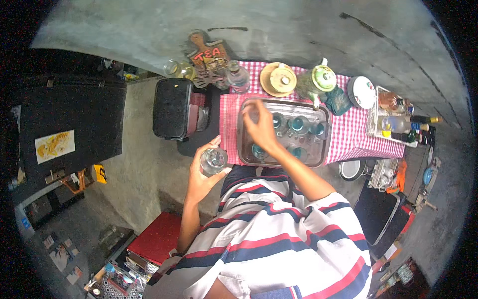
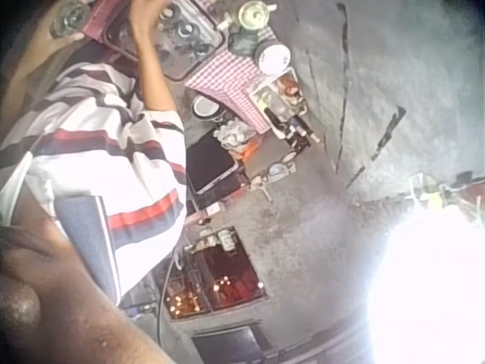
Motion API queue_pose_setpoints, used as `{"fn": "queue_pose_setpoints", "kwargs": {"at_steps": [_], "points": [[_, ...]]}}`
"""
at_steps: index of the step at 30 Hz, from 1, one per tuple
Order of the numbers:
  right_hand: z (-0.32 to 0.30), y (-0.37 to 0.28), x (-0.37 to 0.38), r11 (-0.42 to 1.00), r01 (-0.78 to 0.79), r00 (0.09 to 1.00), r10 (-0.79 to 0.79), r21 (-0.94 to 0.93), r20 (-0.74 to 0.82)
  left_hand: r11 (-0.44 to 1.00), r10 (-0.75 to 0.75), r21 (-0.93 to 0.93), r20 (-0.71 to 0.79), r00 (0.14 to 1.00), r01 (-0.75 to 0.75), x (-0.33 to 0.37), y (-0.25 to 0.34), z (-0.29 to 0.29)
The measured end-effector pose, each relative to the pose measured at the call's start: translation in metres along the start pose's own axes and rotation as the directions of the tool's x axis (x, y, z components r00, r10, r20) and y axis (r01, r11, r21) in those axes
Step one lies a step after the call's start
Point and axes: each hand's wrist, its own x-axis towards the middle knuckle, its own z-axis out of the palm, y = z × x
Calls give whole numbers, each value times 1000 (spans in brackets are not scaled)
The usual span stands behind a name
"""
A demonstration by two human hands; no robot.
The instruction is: Pouring liquid from a bottle into several glasses on a tray.
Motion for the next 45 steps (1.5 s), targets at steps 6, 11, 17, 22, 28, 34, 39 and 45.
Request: {"fn": "queue_pose_setpoints", "kwargs": {"at_steps": [6, 11, 17, 22, 28, 34, 39, 45], "points": [[-25, -25, -66, 946, -258, 940, 199, 196, 278, 998, -56, 29, 84, 995, 53, -2, -1, 39], [-53, -9, -100, 909, -342, 879, 221, 236, 422, 998, -31, 56, 122, 992, 25, -8, -11, 74], [-85, 15, -128, 866, -410, 835, 230, 286, 501, 998, -56, 40, 179, 982, 50, -21, -27, 116], [-114, 10, -143, 765, -527, 793, 285, 370, 539, 998, -59, 49, 224, 973, 50, -30, -44, 138], [-135, 22, -158, 795, -505, 812, 306, 335, 497, 993, -75, 111, 311, 947, 42, -30, -47, 162], [-138, 43, -172, 778, -478, 865, 336, 408, 373, 979, -8, 198, 305, 952, -55, -29, -57, 179], [-149, 50, -171, 700, -506, 862, 393, 504, 319, 986, -88, 164, 292, 952, 41, -27, -67, 188], [-169, 74, -168, 682, -442, 890, 415, 583, 189, 952, -112, 306, 297, 948, 17, -17, -73, 201]]}}
